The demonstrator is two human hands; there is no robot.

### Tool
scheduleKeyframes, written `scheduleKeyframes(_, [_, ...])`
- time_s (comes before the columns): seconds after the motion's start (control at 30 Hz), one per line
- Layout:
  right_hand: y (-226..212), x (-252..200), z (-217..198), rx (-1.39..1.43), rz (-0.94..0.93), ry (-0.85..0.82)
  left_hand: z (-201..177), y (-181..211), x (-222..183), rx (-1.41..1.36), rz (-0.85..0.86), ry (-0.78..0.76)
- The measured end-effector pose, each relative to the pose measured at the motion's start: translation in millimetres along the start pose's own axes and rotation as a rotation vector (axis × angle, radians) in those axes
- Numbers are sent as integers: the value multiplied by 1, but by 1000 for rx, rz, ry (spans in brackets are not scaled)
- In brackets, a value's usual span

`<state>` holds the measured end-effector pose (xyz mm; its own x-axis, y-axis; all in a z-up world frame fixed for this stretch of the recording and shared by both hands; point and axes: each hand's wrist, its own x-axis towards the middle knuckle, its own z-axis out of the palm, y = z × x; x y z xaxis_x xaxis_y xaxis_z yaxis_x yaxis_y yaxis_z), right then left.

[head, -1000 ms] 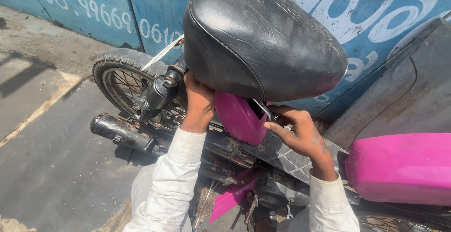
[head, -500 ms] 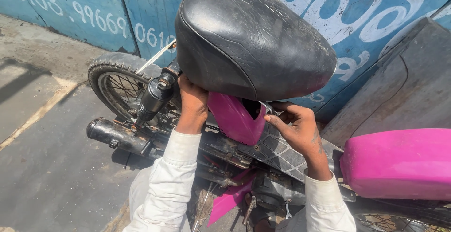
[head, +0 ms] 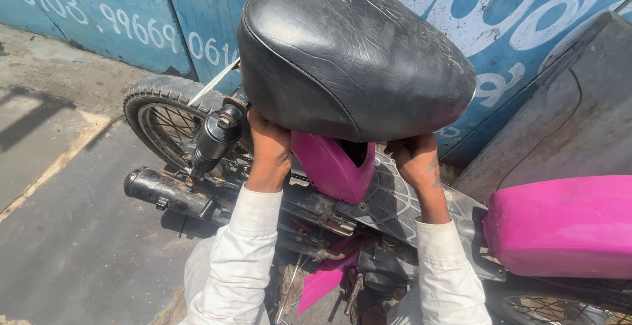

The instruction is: The recorder is using a wrench to adjust or remove bolts under the motorcycle seat.

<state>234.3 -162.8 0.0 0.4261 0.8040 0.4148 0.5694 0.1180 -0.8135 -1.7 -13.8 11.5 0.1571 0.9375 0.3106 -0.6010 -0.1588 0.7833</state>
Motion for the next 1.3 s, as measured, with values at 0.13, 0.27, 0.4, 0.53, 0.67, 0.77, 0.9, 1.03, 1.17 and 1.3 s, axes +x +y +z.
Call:
scheduleKeyframes(0.13, [34,13,11,-181,-81,53,-10,-19,5,57,80,-20])
scheduleKeyframes(0.27, [46,24,25,-324,-426,239,-10,-19,3,51,102,-23])
scheduleKeyframes(0.4, [58,33,29,-328,-544,263,-4,-10,0,-38,35,-19])
scheduleKeyframes(0.53, [61,34,24,-433,-560,244,-5,-13,0,-95,30,-12])
scheduleKeyframes(0.67, [63,29,16,-423,-354,169,-2,-6,-1,-58,9,1])
scheduleKeyframes(0.77, [43,24,14,-441,-466,183,-7,-18,4,-33,-9,34])
scheduleKeyframes(0.9, [5,11,5,-419,-541,201,-4,-10,4,-38,-7,53])
scheduleKeyframes(1.03, [-48,-4,-5,-177,-27,-67,-4,-9,4,-15,35,6])
scheduleKeyframes(1.17, [-87,-20,-9,-96,271,-232,-8,-19,7,-10,39,-8])
scheduleKeyframes(1.3, [-103,-32,-8,-195,294,-260,-3,-8,4,-85,1,14])
